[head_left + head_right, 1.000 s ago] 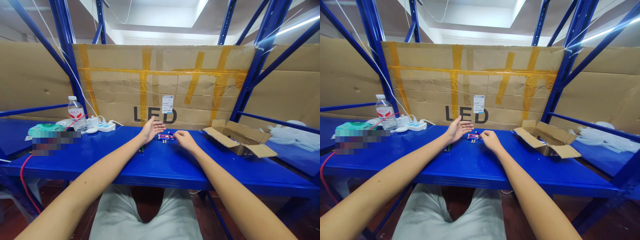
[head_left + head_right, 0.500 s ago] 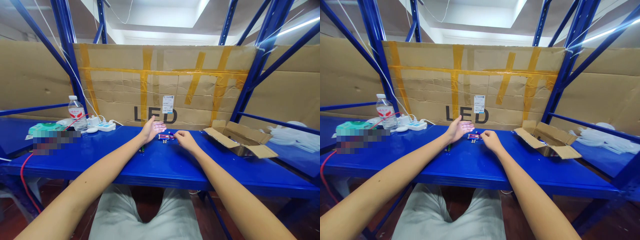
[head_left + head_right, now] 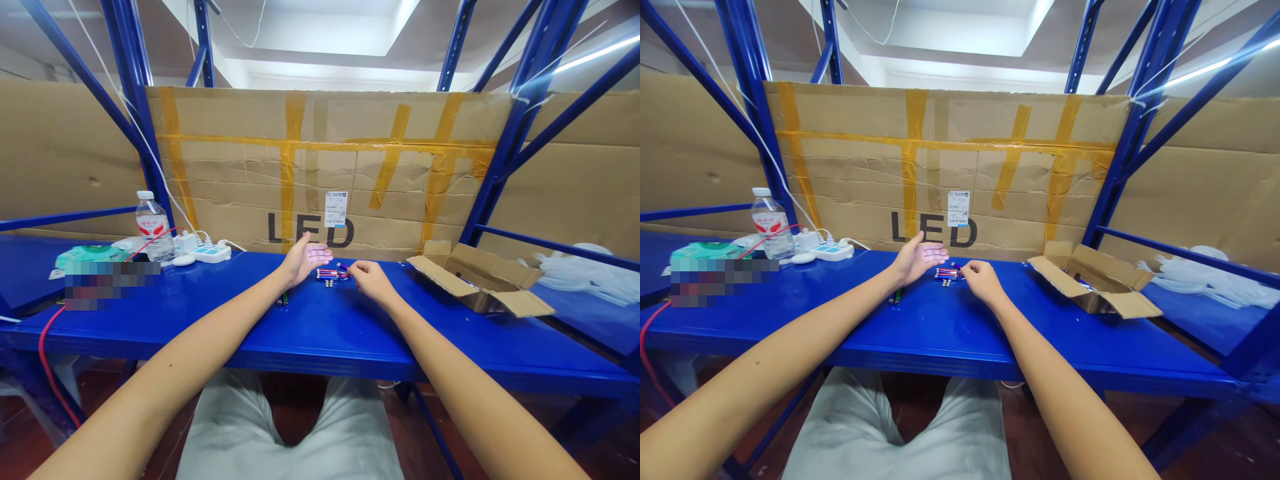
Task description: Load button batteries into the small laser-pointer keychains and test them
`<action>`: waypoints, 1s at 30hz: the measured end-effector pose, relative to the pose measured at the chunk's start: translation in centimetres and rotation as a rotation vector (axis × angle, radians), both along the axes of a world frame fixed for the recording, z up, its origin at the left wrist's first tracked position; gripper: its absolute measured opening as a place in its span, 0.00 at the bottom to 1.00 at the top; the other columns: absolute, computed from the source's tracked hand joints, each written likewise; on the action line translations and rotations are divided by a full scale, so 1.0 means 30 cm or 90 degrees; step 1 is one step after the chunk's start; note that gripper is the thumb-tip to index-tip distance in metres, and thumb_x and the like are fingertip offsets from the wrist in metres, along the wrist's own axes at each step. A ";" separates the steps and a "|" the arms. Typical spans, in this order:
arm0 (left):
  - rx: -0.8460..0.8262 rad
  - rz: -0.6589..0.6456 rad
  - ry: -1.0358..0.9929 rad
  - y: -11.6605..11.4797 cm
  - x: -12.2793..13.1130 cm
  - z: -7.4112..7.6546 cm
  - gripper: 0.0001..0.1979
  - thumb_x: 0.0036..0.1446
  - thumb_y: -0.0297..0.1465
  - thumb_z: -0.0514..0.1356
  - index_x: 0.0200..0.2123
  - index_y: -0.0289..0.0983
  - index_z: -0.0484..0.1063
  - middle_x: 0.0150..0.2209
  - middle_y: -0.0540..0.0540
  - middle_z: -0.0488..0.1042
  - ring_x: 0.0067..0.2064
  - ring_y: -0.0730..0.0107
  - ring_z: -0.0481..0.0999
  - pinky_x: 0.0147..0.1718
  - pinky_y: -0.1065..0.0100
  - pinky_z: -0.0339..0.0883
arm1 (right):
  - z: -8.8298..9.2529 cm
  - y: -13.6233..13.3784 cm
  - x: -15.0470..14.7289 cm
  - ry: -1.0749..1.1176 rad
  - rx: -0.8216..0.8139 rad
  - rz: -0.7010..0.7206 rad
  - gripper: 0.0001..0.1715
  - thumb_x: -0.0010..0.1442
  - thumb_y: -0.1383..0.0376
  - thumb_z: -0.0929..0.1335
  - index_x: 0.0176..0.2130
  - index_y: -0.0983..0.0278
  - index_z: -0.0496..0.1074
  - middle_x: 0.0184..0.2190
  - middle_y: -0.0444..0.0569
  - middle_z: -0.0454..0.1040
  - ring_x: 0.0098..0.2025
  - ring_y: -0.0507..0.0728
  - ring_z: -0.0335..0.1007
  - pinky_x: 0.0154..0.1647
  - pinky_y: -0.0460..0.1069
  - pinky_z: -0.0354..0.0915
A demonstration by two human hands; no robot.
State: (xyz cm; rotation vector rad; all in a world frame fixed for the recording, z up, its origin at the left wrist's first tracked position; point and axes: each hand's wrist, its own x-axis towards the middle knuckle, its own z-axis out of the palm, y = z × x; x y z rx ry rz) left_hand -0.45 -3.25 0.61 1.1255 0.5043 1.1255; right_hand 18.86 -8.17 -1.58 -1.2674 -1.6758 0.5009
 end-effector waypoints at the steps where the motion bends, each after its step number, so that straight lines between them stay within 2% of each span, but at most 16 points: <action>1: 0.000 -0.001 -0.001 0.000 0.000 0.000 0.29 0.64 0.49 0.46 0.40 0.28 0.72 0.41 0.30 0.77 0.46 0.55 0.78 0.51 0.58 0.69 | 0.001 -0.001 0.000 -0.001 0.000 0.000 0.13 0.49 0.58 0.63 0.21 0.63 0.66 0.14 0.41 0.60 0.21 0.52 0.55 0.26 0.48 0.53; 10: -0.021 0.005 -0.016 -0.007 0.006 0.004 0.28 0.65 0.47 0.46 0.38 0.27 0.73 0.38 0.31 0.78 0.44 0.57 0.78 0.50 0.60 0.69 | 0.000 0.000 0.002 -0.010 0.002 -0.041 0.13 0.50 0.58 0.63 0.20 0.63 0.63 0.14 0.41 0.59 0.21 0.51 0.54 0.25 0.47 0.51; 15: -0.026 0.006 -0.018 -0.007 0.005 0.004 0.28 0.65 0.46 0.46 0.38 0.26 0.73 0.38 0.30 0.77 0.43 0.57 0.78 0.49 0.60 0.69 | -0.001 0.000 0.005 0.007 0.011 -0.068 0.19 0.51 0.55 0.65 0.18 0.62 0.59 0.14 0.40 0.57 0.22 0.51 0.53 0.25 0.47 0.50; 20: -0.022 -0.013 -0.025 -0.006 0.002 0.003 0.29 0.66 0.46 0.45 0.38 0.25 0.73 0.39 0.29 0.77 0.43 0.57 0.78 0.50 0.60 0.68 | -0.002 0.001 0.009 0.001 0.030 -0.062 0.18 0.52 0.55 0.65 0.19 0.63 0.61 0.15 0.41 0.58 0.23 0.51 0.53 0.25 0.47 0.50; 30: -0.016 -0.013 -0.006 -0.006 -0.002 0.007 0.32 0.65 0.49 0.43 0.37 0.26 0.74 0.40 0.29 0.77 0.40 0.58 0.79 0.45 0.63 0.71 | -0.008 0.012 0.013 0.002 0.033 -0.055 0.18 0.52 0.54 0.65 0.20 0.64 0.65 0.17 0.42 0.61 0.23 0.52 0.55 0.27 0.48 0.52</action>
